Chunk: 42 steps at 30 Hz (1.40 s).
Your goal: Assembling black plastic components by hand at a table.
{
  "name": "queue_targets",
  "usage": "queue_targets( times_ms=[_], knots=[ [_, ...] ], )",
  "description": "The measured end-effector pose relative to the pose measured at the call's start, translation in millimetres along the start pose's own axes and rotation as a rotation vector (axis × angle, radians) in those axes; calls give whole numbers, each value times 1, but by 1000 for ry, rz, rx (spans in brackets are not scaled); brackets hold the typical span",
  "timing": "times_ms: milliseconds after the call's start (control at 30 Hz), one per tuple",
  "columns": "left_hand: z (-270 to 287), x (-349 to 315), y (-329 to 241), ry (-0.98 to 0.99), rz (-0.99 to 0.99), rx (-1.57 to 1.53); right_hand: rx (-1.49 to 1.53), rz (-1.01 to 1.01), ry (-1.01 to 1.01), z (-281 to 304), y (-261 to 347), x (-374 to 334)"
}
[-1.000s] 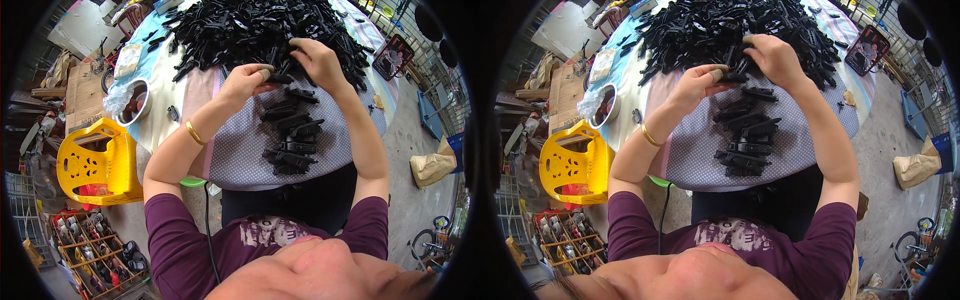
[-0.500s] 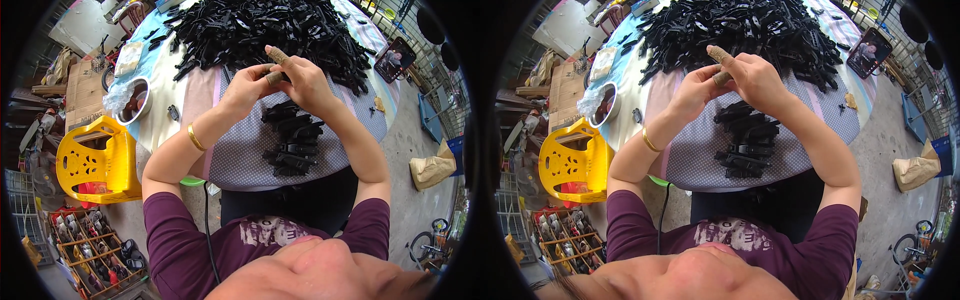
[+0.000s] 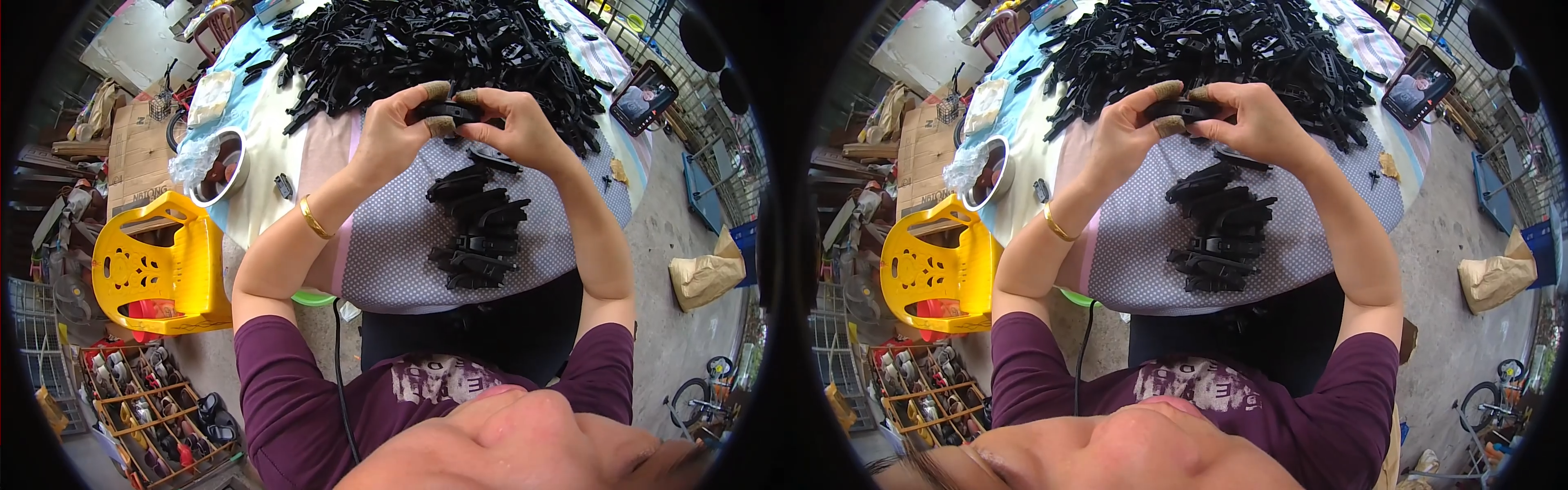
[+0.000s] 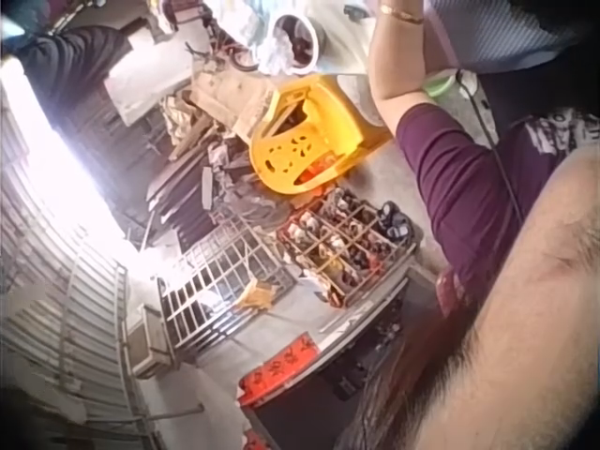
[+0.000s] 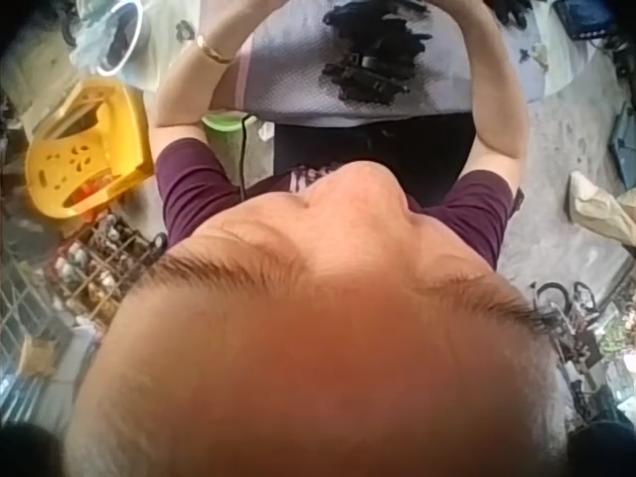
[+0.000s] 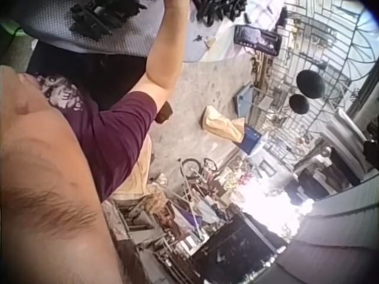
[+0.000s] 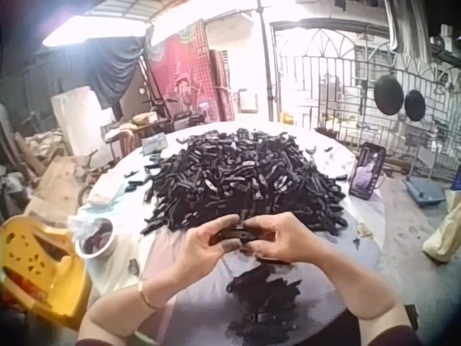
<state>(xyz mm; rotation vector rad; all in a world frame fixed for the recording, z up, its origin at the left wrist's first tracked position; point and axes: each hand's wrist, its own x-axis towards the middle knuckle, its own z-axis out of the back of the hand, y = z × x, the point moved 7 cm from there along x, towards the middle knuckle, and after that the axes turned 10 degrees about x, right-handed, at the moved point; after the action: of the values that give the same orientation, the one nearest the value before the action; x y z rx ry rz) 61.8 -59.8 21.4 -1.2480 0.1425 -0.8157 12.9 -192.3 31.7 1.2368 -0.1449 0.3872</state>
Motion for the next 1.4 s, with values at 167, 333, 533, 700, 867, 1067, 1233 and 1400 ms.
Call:
queue_targets(
  times_ms=[167,333,533,700,867,1067,1233,1400],
  knots=[
    [3,-6,-24,-67,-176,214,-10,127,-96,4,17,-3],
    [-6,-3,-18,88,-79,-10,133,-30,-182,33,4,0],
    [-54,-34,-35,602,-305,274,-932,-253,-147,51,-20,-8],
    [-36,-18,-13,420,-61,-21,-949,-221,-137,41,-12,-4],
    [-3,2,8,102,222,-98,-574,314,-102,5,24,-3],
    [0,4,27,236,346,-71,-535,264,-177,12,-6,8],
    [0,-2,21,493,434,189,-725,308,71,-16,-16,10],
    [-10,-3,39,485,484,25,-704,325,25,-13,-19,16]
  ],
)
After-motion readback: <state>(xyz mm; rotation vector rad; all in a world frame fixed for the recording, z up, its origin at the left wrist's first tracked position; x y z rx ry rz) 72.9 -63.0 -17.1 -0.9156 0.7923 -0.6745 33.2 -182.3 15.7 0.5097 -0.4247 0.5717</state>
